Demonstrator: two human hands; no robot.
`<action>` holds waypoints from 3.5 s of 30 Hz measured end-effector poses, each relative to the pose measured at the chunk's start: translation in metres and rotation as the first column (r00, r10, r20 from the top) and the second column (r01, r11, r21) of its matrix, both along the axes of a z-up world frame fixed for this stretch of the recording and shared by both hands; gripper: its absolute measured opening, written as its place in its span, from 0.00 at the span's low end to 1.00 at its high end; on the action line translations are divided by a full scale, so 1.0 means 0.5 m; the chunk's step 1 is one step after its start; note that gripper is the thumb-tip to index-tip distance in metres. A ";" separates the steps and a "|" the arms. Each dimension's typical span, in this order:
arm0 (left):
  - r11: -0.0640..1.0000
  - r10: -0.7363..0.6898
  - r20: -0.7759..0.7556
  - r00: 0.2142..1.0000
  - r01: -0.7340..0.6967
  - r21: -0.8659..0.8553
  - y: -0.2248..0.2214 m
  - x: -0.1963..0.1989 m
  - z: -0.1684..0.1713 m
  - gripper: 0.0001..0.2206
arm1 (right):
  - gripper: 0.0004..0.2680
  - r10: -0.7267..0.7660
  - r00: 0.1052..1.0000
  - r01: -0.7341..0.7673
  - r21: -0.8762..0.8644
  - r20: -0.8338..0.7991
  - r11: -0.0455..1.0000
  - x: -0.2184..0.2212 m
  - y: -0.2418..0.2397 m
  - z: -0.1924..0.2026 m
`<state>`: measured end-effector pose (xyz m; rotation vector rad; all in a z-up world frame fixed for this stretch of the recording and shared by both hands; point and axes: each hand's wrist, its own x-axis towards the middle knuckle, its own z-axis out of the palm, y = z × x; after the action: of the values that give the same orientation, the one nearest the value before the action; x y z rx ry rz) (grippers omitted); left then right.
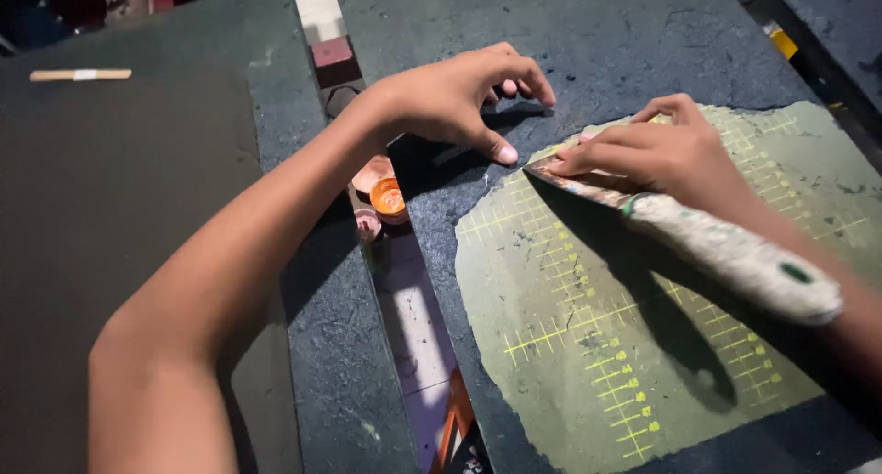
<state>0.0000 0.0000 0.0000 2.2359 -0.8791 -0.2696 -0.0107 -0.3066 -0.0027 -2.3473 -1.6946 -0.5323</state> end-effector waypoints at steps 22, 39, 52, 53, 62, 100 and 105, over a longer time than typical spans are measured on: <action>0.999 -0.050 0.060 0.997 0.051 -0.016 0.005 0.006 -0.014 0.30 | 0.14 -0.016 1.000 0.016 0.001 0.004 1.000 0.000 -0.014 -0.006; 0.999 -0.017 0.072 0.997 0.019 -0.027 -0.002 -0.002 0.000 0.29 | 0.12 -0.034 0.983 0.046 0.066 -0.182 0.997 -0.022 -0.002 0.019; 1.000 0.018 0.050 0.999 -0.019 0.005 -0.008 -0.001 -0.001 0.30 | 0.04 -0.103 0.984 0.086 0.120 0.146 0.989 -0.036 0.011 0.004; 1.000 0.011 0.056 0.998 -0.010 -0.007 -0.003 0.003 -0.006 0.31 | 0.06 -0.074 0.997 0.077 0.090 -0.033 0.993 -0.039 0.013 0.019; 1.000 0.003 0.095 0.996 -0.003 0.002 -0.004 0.006 0.003 0.33 | 0.07 0.017 0.984 -0.018 0.004 0.179 1.000 0.021 0.003 -0.018; 0.999 0.007 0.105 0.994 -0.001 -0.053 -0.006 0.032 -0.027 0.32 | 0.07 0.058 0.998 -0.056 -0.053 0.036 0.997 0.010 0.045 -0.003; 1.000 0.007 0.108 0.994 -0.005 -0.020 -0.006 0.024 -0.015 0.32 | 0.04 0.043 0.953 -0.085 0.130 0.298 0.988 -0.022 0.055 0.000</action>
<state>0.0122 -0.0029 -0.0075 2.2518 -0.9282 -0.1375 -0.0215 -0.2792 -0.0028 -2.1908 -1.7784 -0.9994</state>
